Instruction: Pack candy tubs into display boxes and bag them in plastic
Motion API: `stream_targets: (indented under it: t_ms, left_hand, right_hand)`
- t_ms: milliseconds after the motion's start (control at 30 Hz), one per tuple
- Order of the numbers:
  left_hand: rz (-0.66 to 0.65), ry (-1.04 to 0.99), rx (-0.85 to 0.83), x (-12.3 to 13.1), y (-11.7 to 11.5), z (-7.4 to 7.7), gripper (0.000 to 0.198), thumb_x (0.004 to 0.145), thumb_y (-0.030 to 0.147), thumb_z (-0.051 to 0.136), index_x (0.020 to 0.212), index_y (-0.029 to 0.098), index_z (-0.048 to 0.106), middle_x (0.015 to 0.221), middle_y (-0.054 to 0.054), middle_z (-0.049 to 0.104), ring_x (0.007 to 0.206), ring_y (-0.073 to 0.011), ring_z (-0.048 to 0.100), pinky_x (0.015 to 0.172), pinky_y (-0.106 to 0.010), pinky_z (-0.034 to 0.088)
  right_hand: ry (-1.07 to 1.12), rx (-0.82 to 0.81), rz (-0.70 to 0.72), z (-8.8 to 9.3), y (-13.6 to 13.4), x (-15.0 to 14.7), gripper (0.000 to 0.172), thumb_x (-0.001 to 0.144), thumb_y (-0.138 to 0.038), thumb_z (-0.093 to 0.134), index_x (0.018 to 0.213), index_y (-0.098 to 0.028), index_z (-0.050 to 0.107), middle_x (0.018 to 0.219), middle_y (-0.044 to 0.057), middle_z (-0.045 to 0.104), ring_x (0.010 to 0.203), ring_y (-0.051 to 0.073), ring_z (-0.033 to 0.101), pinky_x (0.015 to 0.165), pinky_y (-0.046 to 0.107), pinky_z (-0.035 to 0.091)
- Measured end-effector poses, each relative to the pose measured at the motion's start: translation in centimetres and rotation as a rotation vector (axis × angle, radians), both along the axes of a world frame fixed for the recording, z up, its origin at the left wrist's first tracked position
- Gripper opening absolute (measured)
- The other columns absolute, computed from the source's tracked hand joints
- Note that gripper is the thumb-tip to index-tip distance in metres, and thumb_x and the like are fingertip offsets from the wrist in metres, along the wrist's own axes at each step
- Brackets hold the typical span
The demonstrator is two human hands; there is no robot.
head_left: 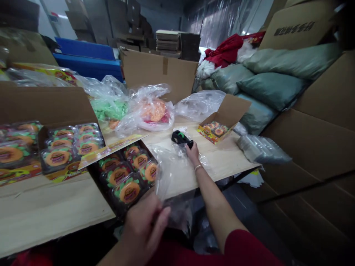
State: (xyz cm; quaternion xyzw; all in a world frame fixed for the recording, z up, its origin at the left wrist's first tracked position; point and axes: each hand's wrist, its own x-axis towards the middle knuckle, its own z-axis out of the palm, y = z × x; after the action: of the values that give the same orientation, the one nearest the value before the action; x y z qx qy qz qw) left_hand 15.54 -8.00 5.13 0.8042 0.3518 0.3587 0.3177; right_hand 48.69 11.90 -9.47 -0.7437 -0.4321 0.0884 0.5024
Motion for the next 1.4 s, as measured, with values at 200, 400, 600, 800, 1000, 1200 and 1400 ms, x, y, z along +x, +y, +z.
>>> stream_targets:
  t_ms: [200,400,600,800,1000,1200,1400]
  left_hand:
    - [0.399,-0.576,-0.629,-6.7,1.1,0.3,0.048,0.067,0.045,0.078,0.071,0.022,0.037,0.057,0.008,0.042,0.046,-0.0074,0.036,0.045,-0.019,0.031]
    - [0.274,-0.554,-0.962,-11.3,-0.8,-0.6,0.050,0.061,0.052,0.082,0.085,0.018,0.054,0.063,0.003,0.054,0.052,-0.0102,0.047,0.050,-0.021,0.037]
    - [0.215,-0.402,-1.009,-17.3,-4.2,-3.3,0.046,0.068,0.048,0.081,0.095,0.016,0.061,0.075,-0.001,0.062,0.063,-0.0135,0.056,0.058,-0.022,0.042]
    - [0.285,-0.414,-1.001,-19.1,-6.6,-4.1,0.042,0.064,0.047,0.085,0.086,0.016,0.067,0.062,0.003,0.056,0.051,-0.0080,0.045,0.048,-0.017,0.031]
    - [0.604,-0.721,-0.851,-19.6,-5.3,-2.7,0.037,0.060,0.042,0.086,0.067,0.011,0.066,0.057,0.000,0.058,0.049,-0.0073,0.046,0.047,-0.016,0.038]
    - [0.933,-1.012,-0.753,-21.4,-5.7,-1.1,0.014,0.087,0.014,0.056,0.075,0.013,0.063,0.056,0.002,0.061,0.046,-0.0088,0.055,0.049,-0.017,0.050]
    - [1.104,-1.051,-0.640,-24.4,-6.5,-1.7,0.022,0.094,0.020,0.051,0.076,0.018,0.062,0.049,0.005,0.056,0.042,-0.0080,0.050,0.039,-0.016,0.045]
  right_hand:
    - [0.019,0.188,0.218,4.5,-4.9,-2.2,0.050,0.088,-0.044,0.051,0.125,-0.011,0.054,0.133,0.020,0.055,0.125,0.027,0.050,0.107,0.042,0.038]
    - [0.429,0.034,0.697,6.6,-7.9,-9.0,0.055,0.085,-0.064,0.056,0.115,-0.019,0.063,0.123,0.011,0.064,0.115,0.027,0.059,0.095,0.039,0.049]
    - [0.776,-0.174,0.976,4.3,-9.9,-18.5,0.073,0.085,-0.077,0.041,0.129,-0.021,0.054,0.121,0.009,0.066,0.105,0.025,0.064,0.088,0.039,0.054]
    - [0.609,-0.112,0.847,3.1,-13.0,-19.7,0.058,0.076,-0.070,0.058,0.100,-0.018,0.067,0.100,0.007,0.070,0.093,0.023,0.062,0.080,0.032,0.049]
    - [0.512,-0.167,0.848,5.6,-15.3,-16.3,0.045,0.074,-0.058,0.070,0.061,-0.018,0.053,0.055,-0.005,0.044,0.051,0.010,0.036,0.050,0.023,0.027]
    - [0.622,0.024,0.640,9.0,-15.3,-14.1,0.049,0.069,-0.062,0.075,0.062,-0.020,0.051,0.057,-0.006,0.042,0.051,0.009,0.035,0.050,0.023,0.028]
    - [0.673,-0.008,0.784,12.0,-15.4,-17.0,0.051,0.067,-0.062,0.076,0.060,-0.019,0.049,0.053,-0.007,0.039,0.048,0.007,0.030,0.046,0.021,0.022]
